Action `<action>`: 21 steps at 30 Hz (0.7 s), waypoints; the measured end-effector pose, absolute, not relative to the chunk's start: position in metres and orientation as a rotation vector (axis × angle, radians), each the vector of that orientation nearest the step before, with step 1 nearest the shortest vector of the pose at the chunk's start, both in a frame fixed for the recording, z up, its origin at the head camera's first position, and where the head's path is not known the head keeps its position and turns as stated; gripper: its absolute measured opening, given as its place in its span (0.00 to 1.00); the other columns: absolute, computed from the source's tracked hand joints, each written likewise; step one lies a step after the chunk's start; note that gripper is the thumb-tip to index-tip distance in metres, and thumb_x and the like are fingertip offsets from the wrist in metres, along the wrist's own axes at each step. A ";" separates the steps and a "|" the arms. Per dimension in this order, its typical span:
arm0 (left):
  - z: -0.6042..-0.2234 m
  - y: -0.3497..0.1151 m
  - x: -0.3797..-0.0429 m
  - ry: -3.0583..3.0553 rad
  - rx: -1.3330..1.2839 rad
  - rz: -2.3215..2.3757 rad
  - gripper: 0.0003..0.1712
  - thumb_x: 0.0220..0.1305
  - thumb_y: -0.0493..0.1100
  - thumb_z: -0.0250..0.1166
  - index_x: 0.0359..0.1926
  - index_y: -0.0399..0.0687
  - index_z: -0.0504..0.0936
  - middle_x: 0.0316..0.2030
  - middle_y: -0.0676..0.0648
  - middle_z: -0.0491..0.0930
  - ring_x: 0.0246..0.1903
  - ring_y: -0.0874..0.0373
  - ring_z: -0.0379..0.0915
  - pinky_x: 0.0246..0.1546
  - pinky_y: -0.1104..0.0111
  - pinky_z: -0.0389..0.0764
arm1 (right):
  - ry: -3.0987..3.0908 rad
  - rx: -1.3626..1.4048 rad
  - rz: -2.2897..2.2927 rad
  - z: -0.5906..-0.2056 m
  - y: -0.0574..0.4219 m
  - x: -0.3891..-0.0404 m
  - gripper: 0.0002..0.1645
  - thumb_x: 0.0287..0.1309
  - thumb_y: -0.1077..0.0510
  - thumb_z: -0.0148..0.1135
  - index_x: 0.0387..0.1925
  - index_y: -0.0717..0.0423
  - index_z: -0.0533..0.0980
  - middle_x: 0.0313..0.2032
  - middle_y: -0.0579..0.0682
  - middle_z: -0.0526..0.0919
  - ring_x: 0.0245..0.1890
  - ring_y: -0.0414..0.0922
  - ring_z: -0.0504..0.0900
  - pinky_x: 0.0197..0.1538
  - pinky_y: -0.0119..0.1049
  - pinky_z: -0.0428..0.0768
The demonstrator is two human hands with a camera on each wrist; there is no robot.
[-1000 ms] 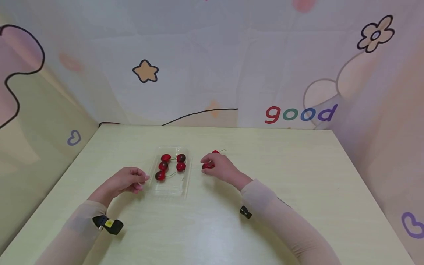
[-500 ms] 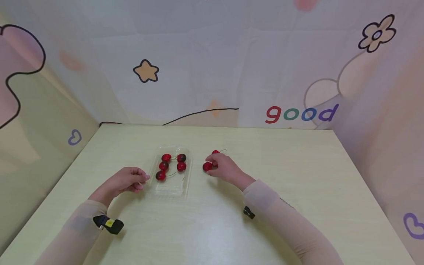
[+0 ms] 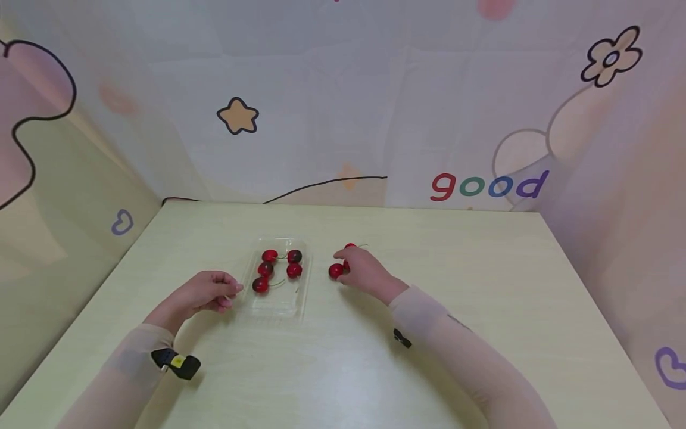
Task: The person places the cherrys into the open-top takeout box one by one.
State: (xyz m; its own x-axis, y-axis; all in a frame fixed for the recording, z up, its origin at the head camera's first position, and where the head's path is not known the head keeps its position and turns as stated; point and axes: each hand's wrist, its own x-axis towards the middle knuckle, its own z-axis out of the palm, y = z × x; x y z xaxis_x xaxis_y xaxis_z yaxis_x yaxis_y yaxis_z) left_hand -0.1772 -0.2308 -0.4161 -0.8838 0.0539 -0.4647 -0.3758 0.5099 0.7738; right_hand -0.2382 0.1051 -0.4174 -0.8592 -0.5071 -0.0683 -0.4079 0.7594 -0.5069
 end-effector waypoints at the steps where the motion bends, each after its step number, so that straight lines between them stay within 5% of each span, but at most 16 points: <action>1: -0.416 -0.231 -0.177 2.321 -0.265 1.344 0.13 0.74 0.43 0.62 0.49 0.36 0.78 0.33 0.48 0.79 0.27 0.60 0.75 0.31 0.73 0.82 | 2.764 -0.740 -0.699 -0.417 0.104 -0.239 0.29 0.61 0.63 0.70 0.62 0.66 0.76 0.57 0.62 0.84 0.53 0.55 0.82 0.62 0.49 0.81; 8: -0.415 -0.231 -0.177 2.306 -0.273 1.359 0.13 0.74 0.43 0.63 0.48 0.36 0.78 0.32 0.48 0.78 0.26 0.61 0.75 0.31 0.74 0.82 | 2.770 -0.771 -0.610 -0.421 0.096 -0.245 0.23 0.60 0.65 0.70 0.57 0.67 0.79 0.46 0.59 0.88 0.37 0.46 0.79 0.51 0.41 0.83; 21: -0.414 -0.231 -0.177 2.304 -0.274 1.352 0.13 0.74 0.43 0.63 0.48 0.36 0.78 0.31 0.49 0.77 0.26 0.61 0.75 0.31 0.74 0.82 | 2.763 -0.729 -0.597 -0.427 0.090 -0.246 0.21 0.59 0.68 0.67 0.56 0.67 0.80 0.50 0.60 0.88 0.38 0.46 0.80 0.55 0.44 0.82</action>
